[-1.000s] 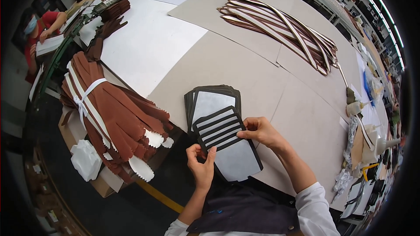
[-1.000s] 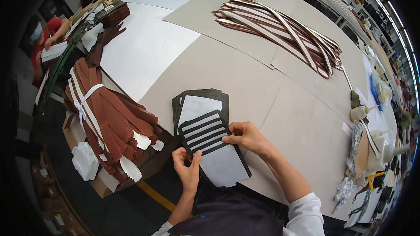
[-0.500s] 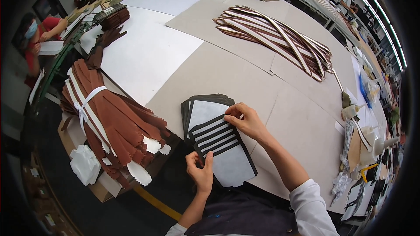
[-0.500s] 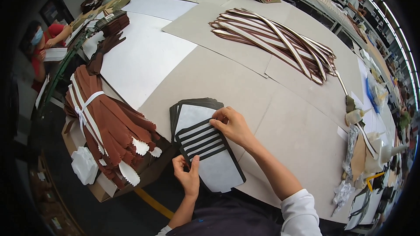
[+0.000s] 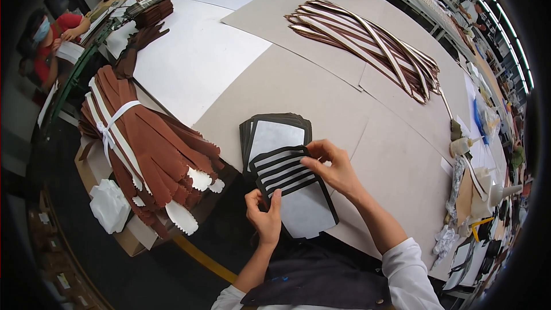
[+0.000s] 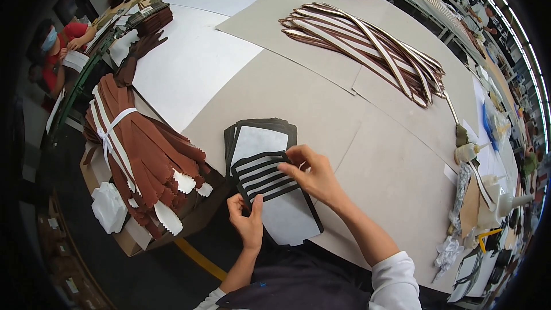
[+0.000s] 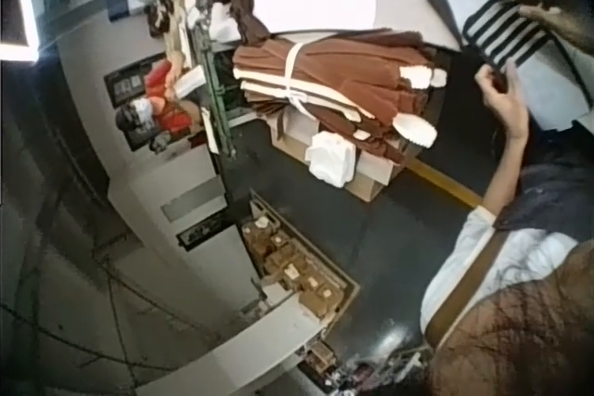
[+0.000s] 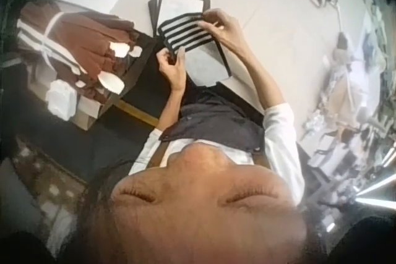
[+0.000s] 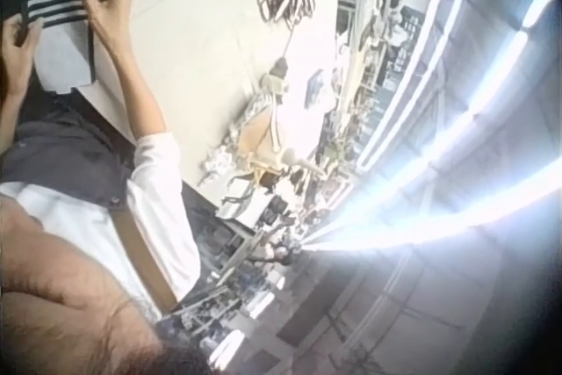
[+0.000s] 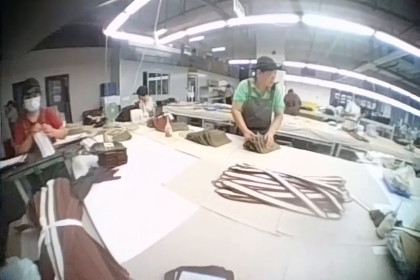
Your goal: Applying glue to leather strips and assembling them into cardholder sections for a wallet.
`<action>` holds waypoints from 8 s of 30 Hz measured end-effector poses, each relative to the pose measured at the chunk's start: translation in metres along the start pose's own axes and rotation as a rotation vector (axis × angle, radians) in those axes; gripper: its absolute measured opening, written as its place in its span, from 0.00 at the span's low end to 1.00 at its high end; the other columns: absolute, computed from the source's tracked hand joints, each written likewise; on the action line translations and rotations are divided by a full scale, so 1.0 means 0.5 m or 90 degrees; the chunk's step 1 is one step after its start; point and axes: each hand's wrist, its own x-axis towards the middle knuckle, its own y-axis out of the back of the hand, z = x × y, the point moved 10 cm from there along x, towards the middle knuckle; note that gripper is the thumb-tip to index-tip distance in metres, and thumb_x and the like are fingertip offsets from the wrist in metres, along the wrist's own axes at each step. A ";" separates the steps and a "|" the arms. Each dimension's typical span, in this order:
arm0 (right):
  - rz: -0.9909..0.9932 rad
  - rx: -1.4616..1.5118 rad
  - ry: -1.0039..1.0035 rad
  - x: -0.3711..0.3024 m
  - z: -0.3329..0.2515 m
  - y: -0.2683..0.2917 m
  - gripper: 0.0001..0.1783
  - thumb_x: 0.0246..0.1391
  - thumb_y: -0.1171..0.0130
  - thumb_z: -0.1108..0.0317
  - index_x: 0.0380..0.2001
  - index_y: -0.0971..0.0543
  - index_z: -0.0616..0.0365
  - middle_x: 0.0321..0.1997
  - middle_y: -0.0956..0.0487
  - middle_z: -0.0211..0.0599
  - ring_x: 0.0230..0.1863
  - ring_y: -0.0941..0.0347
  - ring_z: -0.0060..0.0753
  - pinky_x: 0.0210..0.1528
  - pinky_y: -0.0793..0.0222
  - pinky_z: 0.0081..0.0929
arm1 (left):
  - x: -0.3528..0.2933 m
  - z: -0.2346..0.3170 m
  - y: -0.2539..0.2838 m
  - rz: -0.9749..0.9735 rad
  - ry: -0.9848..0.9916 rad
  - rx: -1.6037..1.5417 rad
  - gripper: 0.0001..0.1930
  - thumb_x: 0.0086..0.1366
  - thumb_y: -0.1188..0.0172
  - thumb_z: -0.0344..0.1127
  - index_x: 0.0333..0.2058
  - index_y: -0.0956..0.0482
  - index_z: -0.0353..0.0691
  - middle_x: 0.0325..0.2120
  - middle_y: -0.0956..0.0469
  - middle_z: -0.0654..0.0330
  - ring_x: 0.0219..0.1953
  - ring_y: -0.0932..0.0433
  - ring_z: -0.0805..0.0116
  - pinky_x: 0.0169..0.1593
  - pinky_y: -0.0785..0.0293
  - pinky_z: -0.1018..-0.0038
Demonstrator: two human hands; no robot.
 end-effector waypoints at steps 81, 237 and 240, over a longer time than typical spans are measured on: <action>0.088 -0.312 0.208 -0.107 -0.004 0.149 0.08 0.49 0.40 0.77 0.22 0.30 0.59 0.22 0.30 0.38 0.29 0.34 0.42 0.33 0.40 0.36 | -0.013 0.078 0.016 -0.109 0.084 -0.114 0.10 0.72 0.51 0.32 0.40 0.24 0.32 0.18 0.37 0.71 0.17 0.44 0.86 0.20 0.49 0.84; -0.009 0.125 -0.186 -0.140 0.043 -0.025 0.07 0.57 0.40 0.76 0.37 0.25 0.64 0.34 0.22 0.29 0.35 0.28 0.13 0.36 0.32 0.13 | -0.018 -0.082 0.001 -0.162 0.263 -0.314 0.10 0.73 0.51 0.35 0.40 0.24 0.34 0.32 0.23 0.68 0.33 0.28 0.85 0.39 0.31 0.84; -0.003 0.115 -0.201 -0.131 0.091 -0.034 0.07 0.57 0.40 0.75 0.37 0.26 0.64 0.33 0.23 0.29 0.34 0.30 0.12 0.38 0.32 0.13 | -0.016 -0.080 0.001 -0.147 0.262 -0.304 0.11 0.74 0.52 0.35 0.40 0.23 0.35 0.32 0.23 0.69 0.34 0.30 0.86 0.39 0.34 0.86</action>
